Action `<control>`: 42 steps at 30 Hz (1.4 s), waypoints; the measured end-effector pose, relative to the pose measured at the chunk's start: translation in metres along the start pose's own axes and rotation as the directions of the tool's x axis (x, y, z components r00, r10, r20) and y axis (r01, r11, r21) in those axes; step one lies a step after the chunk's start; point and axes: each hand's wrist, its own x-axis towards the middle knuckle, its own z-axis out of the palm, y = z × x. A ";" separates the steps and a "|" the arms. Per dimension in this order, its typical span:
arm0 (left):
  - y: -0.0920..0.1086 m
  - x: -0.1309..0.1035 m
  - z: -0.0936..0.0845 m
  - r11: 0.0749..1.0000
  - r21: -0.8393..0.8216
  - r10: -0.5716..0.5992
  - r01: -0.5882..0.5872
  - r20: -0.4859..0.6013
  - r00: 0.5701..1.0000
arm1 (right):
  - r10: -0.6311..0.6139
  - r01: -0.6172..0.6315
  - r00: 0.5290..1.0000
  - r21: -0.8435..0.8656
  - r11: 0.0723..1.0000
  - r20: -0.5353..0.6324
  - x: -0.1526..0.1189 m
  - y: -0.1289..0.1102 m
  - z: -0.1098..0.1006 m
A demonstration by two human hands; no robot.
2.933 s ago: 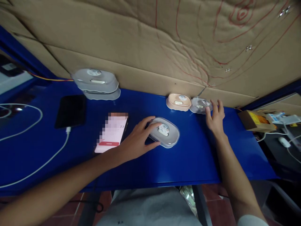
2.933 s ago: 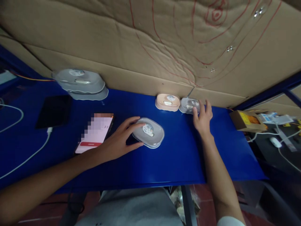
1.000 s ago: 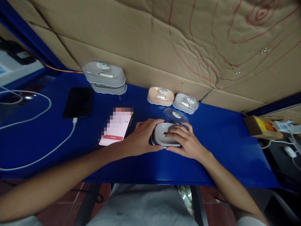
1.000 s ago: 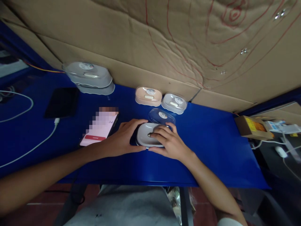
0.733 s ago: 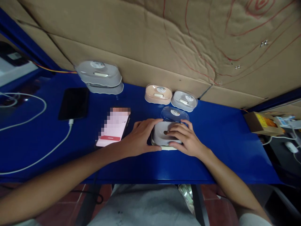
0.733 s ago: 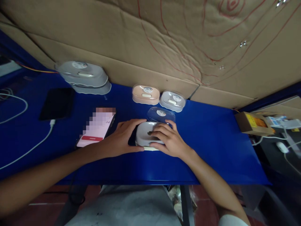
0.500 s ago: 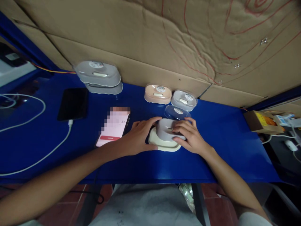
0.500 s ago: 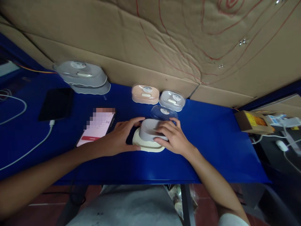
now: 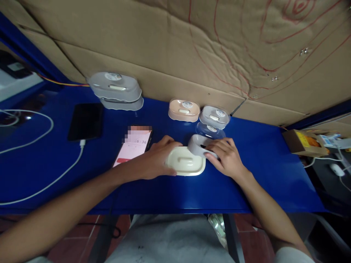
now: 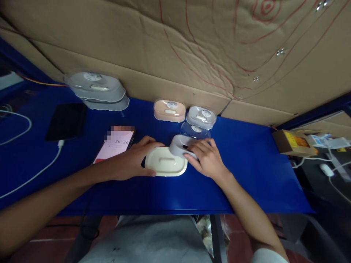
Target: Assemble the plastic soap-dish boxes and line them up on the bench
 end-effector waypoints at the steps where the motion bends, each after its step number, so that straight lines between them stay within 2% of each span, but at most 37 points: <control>1: 0.000 0.000 0.000 0.998 -0.052 0.026 -0.026 -0.010 1.000 | 0.018 -0.018 1.000 -0.003 1.000 -0.020 -0.001 0.000 -0.001; 3: -0.003 0.001 0.000 0.985 -0.169 0.039 -0.045 -0.042 0.998 | 0.064 -0.063 0.996 0.016 0.998 -0.068 -0.002 0.000 -0.001; 6: -0.007 0.005 0.004 0.912 -0.409 -0.044 0.029 -0.027 0.999 | 0.108 -0.099 0.985 0.072 0.992 -0.136 -0.004 -0.002 0.000; 8: -0.008 0.010 0.008 0.792 -0.607 -0.105 0.072 -0.019 0.994 | 0.090 -0.074 0.984 0.105 0.992 -0.156 -0.004 -0.005 0.000; 11: -0.007 0.015 0.011 0.537 -0.840 -0.204 0.078 -0.039 0.978 | -0.001 0.021 0.989 0.131 0.991 -0.147 -0.004 -0.014 0.002; 14: -0.005 0.017 0.014 0.344 -0.935 -0.279 0.087 -0.013 0.960 | -0.096 0.109 0.989 0.108 0.988 -0.113 -0.001 -0.023 0.005; 17: -0.003 0.016 0.018 0.236 -0.969 -0.315 0.073 -0.005 0.949 | -0.128 0.133 0.990 0.083 0.988 -0.065 0.001 -0.029 0.009; 23: 0.003 0.013 0.026 0.156 -0.987 -0.310 -0.026 -0.074 0.948 | -0.116 0.117 0.993 0.064 0.991 -0.019 0.003 -0.032 0.012; 29: 0.004 0.015 0.024 0.006 -0.998 -0.347 -0.057 -0.055 0.936 | -0.165 0.165 0.986 -0.002 0.986 -0.030 0.004 -0.034 0.011; 32: 0.002 0.016 0.027 -0.039 -0.999 -0.311 -0.021 -0.008 0.950 | -0.181 0.180 0.983 -0.032 0.983 -0.024 0.004 -0.037 0.012; 36: -0.002 0.018 0.033 -0.063 -0.998 -0.212 0.018 0.031 0.977 | -0.171 0.171 0.985 -0.045 0.984 -0.007 0.003 -0.040 0.016; 39: -0.003 0.017 0.035 -0.026 -1.000 -0.111 0.009 0.012 0.994 | -0.180 0.182 0.983 -0.039 0.983 0.047 0.002 -0.040 0.022; 42: 0.000 0.015 0.034 0.005 -1.000 -0.077 0.006 0.006 0.997 | -0.169 0.170 0.982 -0.008 0.985 0.089 0.002 -0.037 0.028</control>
